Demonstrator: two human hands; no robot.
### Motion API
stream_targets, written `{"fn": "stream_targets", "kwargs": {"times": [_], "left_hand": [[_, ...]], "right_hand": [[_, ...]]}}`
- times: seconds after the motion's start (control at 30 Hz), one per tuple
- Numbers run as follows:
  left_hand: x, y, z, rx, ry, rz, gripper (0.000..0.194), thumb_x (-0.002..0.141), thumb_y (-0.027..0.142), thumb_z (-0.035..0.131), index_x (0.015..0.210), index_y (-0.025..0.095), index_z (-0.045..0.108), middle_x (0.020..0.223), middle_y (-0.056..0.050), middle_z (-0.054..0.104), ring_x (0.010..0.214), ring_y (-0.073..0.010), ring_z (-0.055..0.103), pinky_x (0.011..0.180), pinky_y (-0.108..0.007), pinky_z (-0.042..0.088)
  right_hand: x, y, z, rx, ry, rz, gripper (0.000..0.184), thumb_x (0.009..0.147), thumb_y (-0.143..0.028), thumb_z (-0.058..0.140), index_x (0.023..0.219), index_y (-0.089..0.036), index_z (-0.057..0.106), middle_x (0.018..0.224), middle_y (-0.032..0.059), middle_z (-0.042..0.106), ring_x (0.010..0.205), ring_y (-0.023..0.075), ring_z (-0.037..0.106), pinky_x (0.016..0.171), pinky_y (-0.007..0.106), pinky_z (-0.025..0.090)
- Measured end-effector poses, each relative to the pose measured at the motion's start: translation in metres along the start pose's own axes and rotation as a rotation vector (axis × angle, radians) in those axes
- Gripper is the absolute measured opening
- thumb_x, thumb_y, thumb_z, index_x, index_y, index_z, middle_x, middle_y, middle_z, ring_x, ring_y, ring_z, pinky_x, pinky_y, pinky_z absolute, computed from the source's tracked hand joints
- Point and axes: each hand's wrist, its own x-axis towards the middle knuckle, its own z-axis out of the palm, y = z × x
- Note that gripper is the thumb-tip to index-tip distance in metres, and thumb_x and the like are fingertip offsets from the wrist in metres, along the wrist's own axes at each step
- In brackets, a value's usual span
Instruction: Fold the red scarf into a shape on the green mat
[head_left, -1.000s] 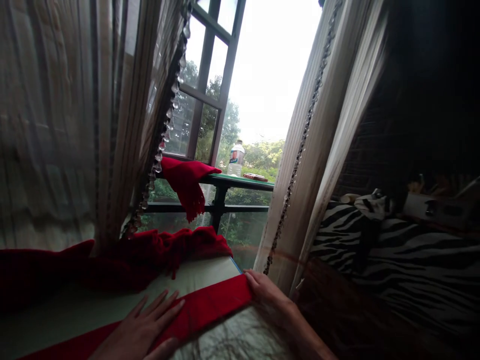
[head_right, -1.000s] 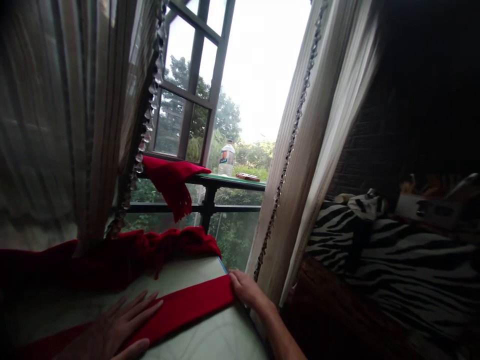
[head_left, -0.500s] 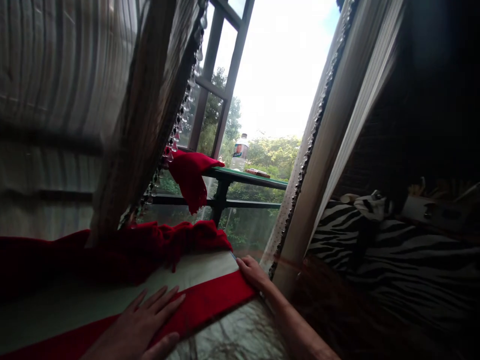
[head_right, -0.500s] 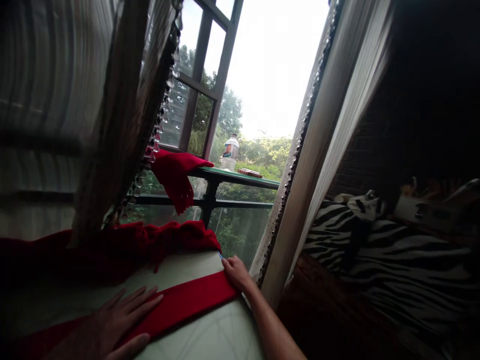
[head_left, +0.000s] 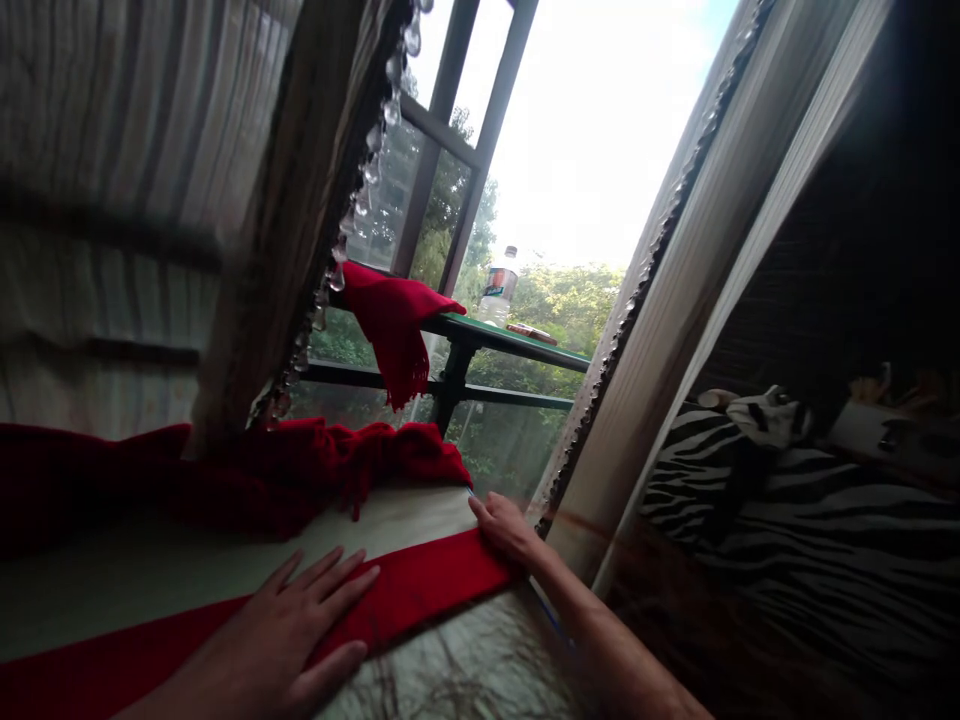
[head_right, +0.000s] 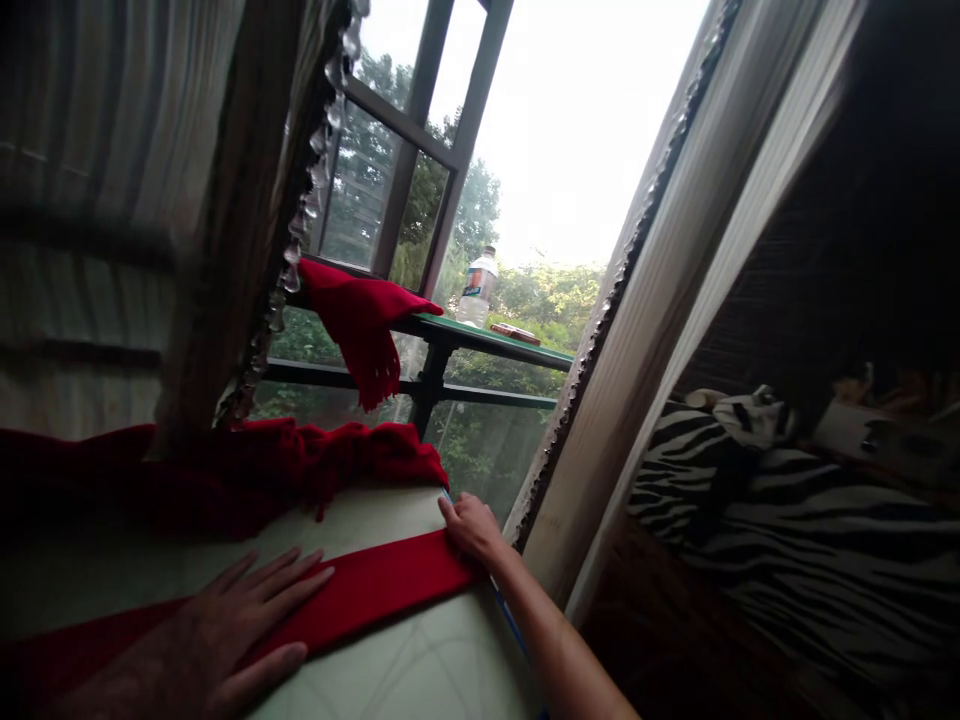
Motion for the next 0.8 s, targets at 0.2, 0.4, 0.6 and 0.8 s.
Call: {"fn": "stream_targets", "kwargs": {"times": [0.2,0.4,0.6,0.8], "left_hand": [[0.001,0.006,-0.005,-0.017,-0.003,-0.003,0.058,0.097,0.064,0.048,0.149,0.041,0.042,0.157,-0.002,0.041,0.145,-0.0353,0.038,0.119,-0.059,0.032],[0.002,0.002,0.001,-0.005,0.004,-0.017,0.058,0.097,0.065,0.046,0.15,0.042,0.04,0.157,-0.001,0.039,0.146,-0.0354,0.035,0.12,-0.063,0.026],[0.002,0.006,-0.005,-0.022,-0.061,0.002,0.059,0.098,0.065,0.044,0.151,0.041,0.038,0.159,-0.002,0.036,0.147,-0.037,0.032,0.12,-0.065,0.024],[0.001,0.008,-0.005,-0.034,-0.042,0.023,0.058,0.097,0.064,0.047,0.15,0.04,0.042,0.158,-0.003,0.039,0.146,-0.0389,0.034,0.118,-0.066,0.026]], "right_hand": [[-0.004,-0.004,-0.009,-0.135,0.015,0.041,0.045,0.1,-0.053,0.047,0.076,-0.019,0.061,0.087,0.0015,0.065,0.083,0.0168,0.06,0.084,0.036,0.048],[-0.015,-0.01,-0.003,-0.188,0.039,0.048,0.052,0.102,-0.054,0.043,0.067,-0.018,0.058,0.087,0.0034,0.065,0.087,0.0178,0.06,0.088,0.038,0.046],[-0.012,0.007,-0.012,-0.182,0.028,0.052,0.042,0.101,-0.051,0.048,0.078,-0.018,0.062,0.087,0.0017,0.066,0.089,0.0181,0.062,0.091,0.04,0.048],[0.003,0.016,-0.015,-0.071,-0.062,0.055,0.038,0.098,-0.052,0.055,0.086,-0.018,0.064,0.084,0.0004,0.066,0.081,0.0165,0.064,0.082,0.036,0.052]]}}
